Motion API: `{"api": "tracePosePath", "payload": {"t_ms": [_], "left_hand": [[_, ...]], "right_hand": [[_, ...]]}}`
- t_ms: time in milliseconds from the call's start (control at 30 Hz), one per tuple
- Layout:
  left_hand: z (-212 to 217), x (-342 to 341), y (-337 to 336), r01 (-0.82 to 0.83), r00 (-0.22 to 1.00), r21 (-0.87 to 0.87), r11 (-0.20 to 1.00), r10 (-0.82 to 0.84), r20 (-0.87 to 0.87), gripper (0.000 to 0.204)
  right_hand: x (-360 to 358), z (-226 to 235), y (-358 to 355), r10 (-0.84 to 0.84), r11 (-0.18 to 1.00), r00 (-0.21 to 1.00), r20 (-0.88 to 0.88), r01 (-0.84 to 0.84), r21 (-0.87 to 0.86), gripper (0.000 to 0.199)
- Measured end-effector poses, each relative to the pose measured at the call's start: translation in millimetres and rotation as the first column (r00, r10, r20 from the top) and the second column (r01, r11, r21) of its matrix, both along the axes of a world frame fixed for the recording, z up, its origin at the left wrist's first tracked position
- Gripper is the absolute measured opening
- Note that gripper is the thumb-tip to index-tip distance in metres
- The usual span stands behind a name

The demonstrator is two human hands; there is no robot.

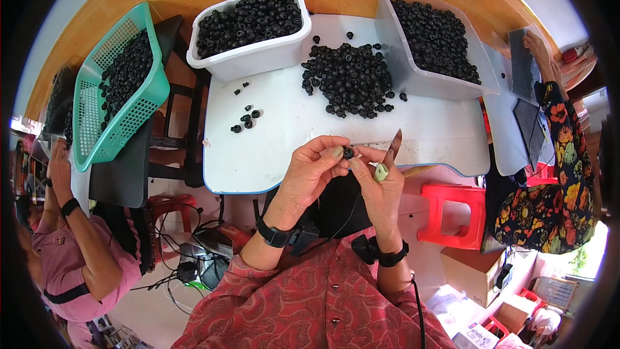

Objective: Trimming excess material from small black molded parts using a craft knife at a processing table.

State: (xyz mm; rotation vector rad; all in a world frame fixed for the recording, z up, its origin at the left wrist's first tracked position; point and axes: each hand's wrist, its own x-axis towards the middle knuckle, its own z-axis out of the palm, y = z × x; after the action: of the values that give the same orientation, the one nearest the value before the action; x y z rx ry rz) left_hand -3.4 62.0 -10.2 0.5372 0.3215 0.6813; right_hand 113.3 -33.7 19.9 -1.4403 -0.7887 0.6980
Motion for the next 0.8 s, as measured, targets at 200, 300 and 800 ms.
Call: {"api": "tracePosePath", "payload": {"t_ms": [200, 300, 800], "left_hand": [[7, 2, -11, -0.015, 0.997, -0.009, 1.000, 0.015, -0.076, 0.022], [7, 2, -12, -0.014, 0.996, -0.030, 0.999, 0.012, -0.084, 0.022], [11, -4, -18, 0.041, 0.999, -0.163, 0.986, -0.042, -0.001, 0.021]], "right_hand": [[2, 5, -2, -0.023, 0.999, 0.998, 0.051, 0.022, 0.026, 0.019], [2, 2, -4, 0.011, 0.995, 0.999, 0.038, -0.015, 0.100, 0.015], [4, 4, -10, -0.007, 0.997, 0.997, 0.074, 0.012, -0.070, 0.009]]}}
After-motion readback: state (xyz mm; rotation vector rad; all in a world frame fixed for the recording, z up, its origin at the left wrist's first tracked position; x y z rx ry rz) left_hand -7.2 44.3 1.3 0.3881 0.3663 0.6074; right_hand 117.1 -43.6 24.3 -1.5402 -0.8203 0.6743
